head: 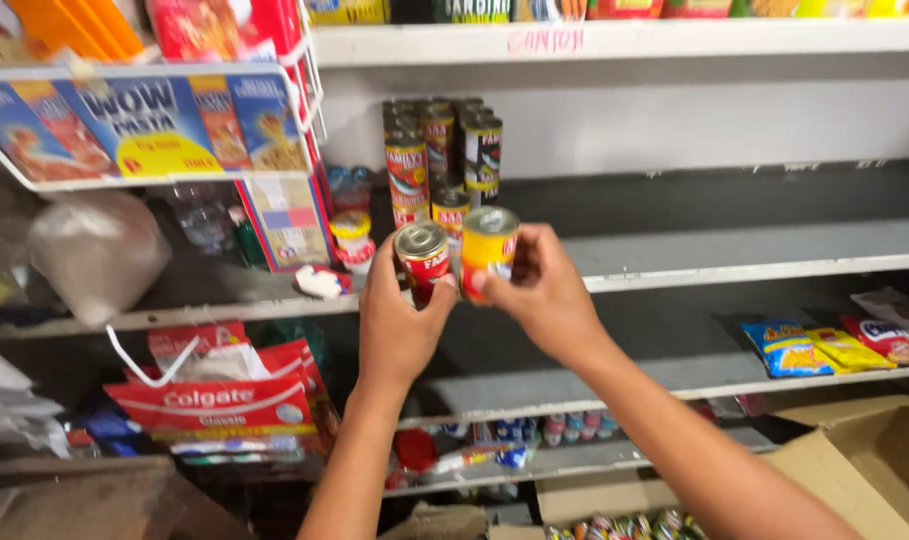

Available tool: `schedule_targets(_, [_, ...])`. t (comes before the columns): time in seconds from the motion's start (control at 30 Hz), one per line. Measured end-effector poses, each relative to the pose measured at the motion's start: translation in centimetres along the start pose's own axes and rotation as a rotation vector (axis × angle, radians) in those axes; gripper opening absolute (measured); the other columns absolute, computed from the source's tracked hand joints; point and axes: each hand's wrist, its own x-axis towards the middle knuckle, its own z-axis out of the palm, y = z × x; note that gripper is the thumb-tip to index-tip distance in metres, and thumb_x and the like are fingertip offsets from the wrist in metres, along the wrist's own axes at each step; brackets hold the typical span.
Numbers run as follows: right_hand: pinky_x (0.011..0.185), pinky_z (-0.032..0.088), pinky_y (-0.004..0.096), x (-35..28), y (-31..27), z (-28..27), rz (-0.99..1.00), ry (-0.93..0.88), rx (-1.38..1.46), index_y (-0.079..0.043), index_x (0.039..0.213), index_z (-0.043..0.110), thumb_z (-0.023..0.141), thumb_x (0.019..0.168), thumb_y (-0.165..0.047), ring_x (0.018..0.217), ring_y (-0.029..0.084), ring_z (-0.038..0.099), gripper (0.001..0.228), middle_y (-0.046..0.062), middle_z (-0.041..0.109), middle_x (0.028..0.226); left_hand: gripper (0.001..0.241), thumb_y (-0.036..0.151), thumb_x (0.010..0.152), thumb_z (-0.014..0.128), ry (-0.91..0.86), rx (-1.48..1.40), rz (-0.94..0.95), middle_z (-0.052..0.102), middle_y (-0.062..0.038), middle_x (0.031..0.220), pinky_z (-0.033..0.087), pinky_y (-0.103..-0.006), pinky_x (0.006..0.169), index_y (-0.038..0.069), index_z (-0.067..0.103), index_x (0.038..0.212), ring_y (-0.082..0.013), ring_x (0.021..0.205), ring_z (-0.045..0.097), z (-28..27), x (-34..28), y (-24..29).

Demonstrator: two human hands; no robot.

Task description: Organizing and stocking canned food products onto a grocery store shelf from boxes on the floor.

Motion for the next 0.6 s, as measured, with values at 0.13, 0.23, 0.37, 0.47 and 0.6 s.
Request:
schedule_targets(0.13, [0.092, 0.059, 0.03, 6.6, -0.6, 0.2, -0.109, 0.059, -0.134, 0.0, 0.12, 0.052, 0.082, 0.088, -0.012, 0.104, 0.013, 0.069, 0.046, 0.008, 0.071, 0.113, 0.06, 0.021, 0.077, 0.082, 0.028, 0.187, -0.057, 0.072, -0.019, 0.117, 0.057, -0.0435, 0.089, 0.003, 0.058, 0.13, -0.0355, 0.106, 0.072, 0.8, 1.9, -3.7])
schedule_targets(0.23, [0.085, 0.06, 0.031, 11.7, -1.7, 1.0, -0.092, 0.068, -0.125, -0.001, 0.123, 0.055, 0.082, 0.085, -0.017, 0.095, 0.013, 0.069, 0.05, 0.009, 0.072, 0.106, 0.066, 0.029, 0.079, 0.082, -0.021, 0.263, -0.134, 0.072, -0.02, 0.114, 0.055, -0.0475, 0.086, 0.006, 0.053, 0.134, -0.0392, 0.105, 0.07, 1.1, 2.6, -3.8])
schedule_targets(0.37, [0.088, 0.057, 0.031, 17.1, -1.6, 2.3, -0.205, 0.101, -0.437, -0.001, 0.115, 0.067, 0.084, 0.086, -0.025, 0.095, 0.015, 0.072, 0.042, 0.008, 0.077, 0.105, 0.07, 0.029, 0.079, 0.083, 0.024, 0.299, -0.033, 0.07, -0.022, 0.115, 0.054, -0.0509, 0.083, 0.004, 0.05, 0.136, -0.0424, 0.104, 0.068, 2.3, 2.8, -6.8])
schedule_targets(0.47, [0.082, 0.057, 0.032, 21.9, 0.4, 3.3, -0.269, 0.182, -0.4, -0.002, 0.115, 0.065, 0.086, 0.074, -0.028, 0.09, 0.017, 0.071, 0.053, 0.007, 0.075, 0.103, 0.071, 0.026, 0.077, 0.081, 0.034, 0.44, 0.054, 0.069, -0.024, 0.117, 0.054, -0.0522, 0.082, 0.003, 0.049, 0.136, -0.0438, 0.101, 0.068, 2.9, 3.0, -8.0])
schedule_targets(0.6, [0.079, 0.057, 0.034, 25.8, 3.5, 4.6, -0.166, 0.139, -0.556, -0.008, 0.107, 0.071, 0.084, 0.076, -0.039, 0.086, 0.02, 0.072, 0.046, 0.007, 0.076, 0.095, 0.073, 0.029, 0.078, 0.08, 0.1, 0.548, 0.087, 0.07, -0.022, 0.108, 0.053, -0.0507, 0.08, -0.001, 0.049, 0.136, -0.0417, 0.094, 0.068, 3.9, 2.4, -8.6])
